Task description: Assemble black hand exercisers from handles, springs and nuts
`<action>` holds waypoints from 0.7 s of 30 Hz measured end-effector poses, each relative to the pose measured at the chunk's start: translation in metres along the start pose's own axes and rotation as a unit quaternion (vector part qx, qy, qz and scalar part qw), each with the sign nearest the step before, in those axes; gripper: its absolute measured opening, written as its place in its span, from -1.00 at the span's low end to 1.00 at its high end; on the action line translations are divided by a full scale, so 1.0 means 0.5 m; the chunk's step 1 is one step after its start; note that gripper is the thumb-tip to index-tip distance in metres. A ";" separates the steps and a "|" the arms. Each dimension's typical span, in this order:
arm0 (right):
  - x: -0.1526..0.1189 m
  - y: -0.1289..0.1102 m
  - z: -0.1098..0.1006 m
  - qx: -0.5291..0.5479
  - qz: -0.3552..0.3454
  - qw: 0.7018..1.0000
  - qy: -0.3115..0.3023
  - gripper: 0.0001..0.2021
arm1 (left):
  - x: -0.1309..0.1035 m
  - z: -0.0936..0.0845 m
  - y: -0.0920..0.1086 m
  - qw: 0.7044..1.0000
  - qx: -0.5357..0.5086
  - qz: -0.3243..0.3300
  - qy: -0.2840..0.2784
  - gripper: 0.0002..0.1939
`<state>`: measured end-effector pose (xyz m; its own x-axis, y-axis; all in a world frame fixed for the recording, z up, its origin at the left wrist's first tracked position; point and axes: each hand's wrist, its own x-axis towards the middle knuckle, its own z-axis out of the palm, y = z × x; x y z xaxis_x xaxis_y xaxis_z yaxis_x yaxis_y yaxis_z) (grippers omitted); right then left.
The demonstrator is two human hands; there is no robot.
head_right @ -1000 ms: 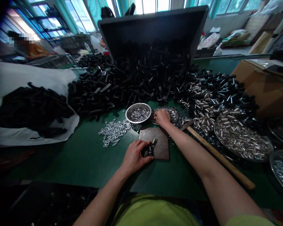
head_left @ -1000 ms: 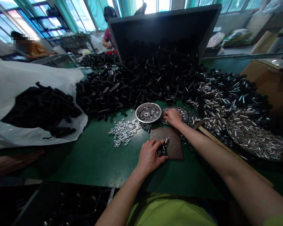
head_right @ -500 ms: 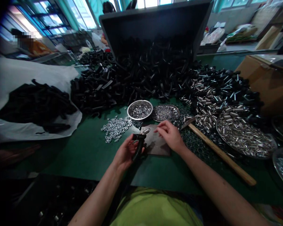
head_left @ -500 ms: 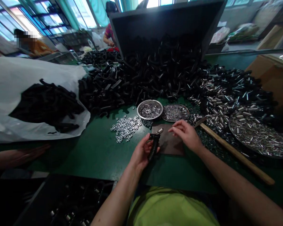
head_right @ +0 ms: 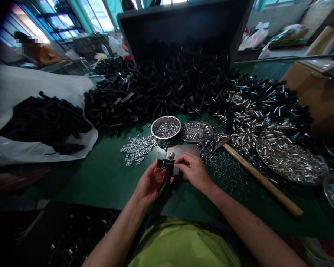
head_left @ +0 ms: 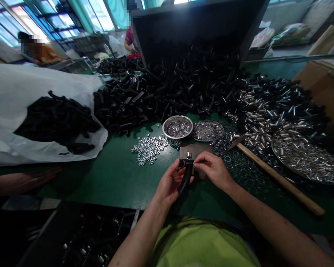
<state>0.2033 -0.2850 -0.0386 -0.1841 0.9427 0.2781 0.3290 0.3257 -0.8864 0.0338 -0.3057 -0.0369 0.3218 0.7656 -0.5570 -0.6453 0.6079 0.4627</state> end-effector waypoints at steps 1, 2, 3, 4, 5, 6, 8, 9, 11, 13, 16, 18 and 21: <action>-0.001 0.000 -0.001 -0.020 -0.007 1.000 -0.001 -0.93 | 0.001 0.000 0.000 1.000 0.024 0.017 0.005 -0.70; -0.001 0.000 -0.003 -0.040 -0.017 0.999 -0.003 -0.91 | 0.002 0.001 0.000 0.998 0.054 0.034 0.006 -0.68; 0.000 0.003 -0.005 -0.060 -0.031 0.998 -0.008 -0.91 | 0.003 0.002 0.002 0.995 0.087 0.051 0.002 -0.65; 0.002 0.008 -0.008 -0.079 -0.051 0.995 -0.017 -0.92 | 0.006 0.002 0.005 0.991 0.121 0.063 -0.006 -0.62; 0.005 0.014 -0.012 -0.103 -0.076 0.991 -0.025 -0.94 | 0.009 0.003 0.009 0.985 0.155 0.071 -0.014 -0.59; 0.010 0.023 -0.017 -0.137 -0.109 0.984 -0.034 -0.91 | 0.015 0.002 0.015 0.978 0.191 0.076 -0.022 -0.57; 0.024 0.045 -0.026 -0.242 -0.188 0.951 -0.049 -0.78 | 0.032 0.001 0.027 0.955 0.277 0.102 -0.033 -0.53; 0.031 0.058 -0.031 -0.303 -0.231 0.923 -0.057 -0.75 | 0.042 -0.001 0.032 0.937 0.325 0.121 -0.034 -0.50; 0.046 0.084 -0.038 -0.409 -0.309 0.854 -0.083 -0.77 | 0.065 -0.005 0.037 0.891 0.423 0.163 -0.039 -0.43; 0.057 0.106 -0.041 -0.471 -0.367 0.793 -0.120 -0.77 | 0.082 -0.010 0.032 0.823 0.523 0.216 -0.035 -0.38; 0.062 0.123 -0.043 -0.509 -0.409 0.740 -0.159 -0.77 | 0.088 -0.017 0.012 0.667 0.675 0.313 -0.021 -0.38; 0.058 0.121 -0.048 -0.514 -0.416 0.729 -0.175 -0.77 | 0.081 -0.021 -0.002 0.563 0.746 0.355 -0.021 -0.39; 0.039 0.106 -0.077 -0.522 -0.365 0.751 -0.175 -0.75 | 0.069 -0.023 -0.018 0.490 0.789 0.371 -0.018 -0.41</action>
<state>0.2528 -0.2466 -0.0658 -0.8402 0.4684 0.2733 0.5353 0.7972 0.2792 0.0425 -0.2872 -0.0683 0.4344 0.8850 0.1674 0.7349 -0.4558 0.5022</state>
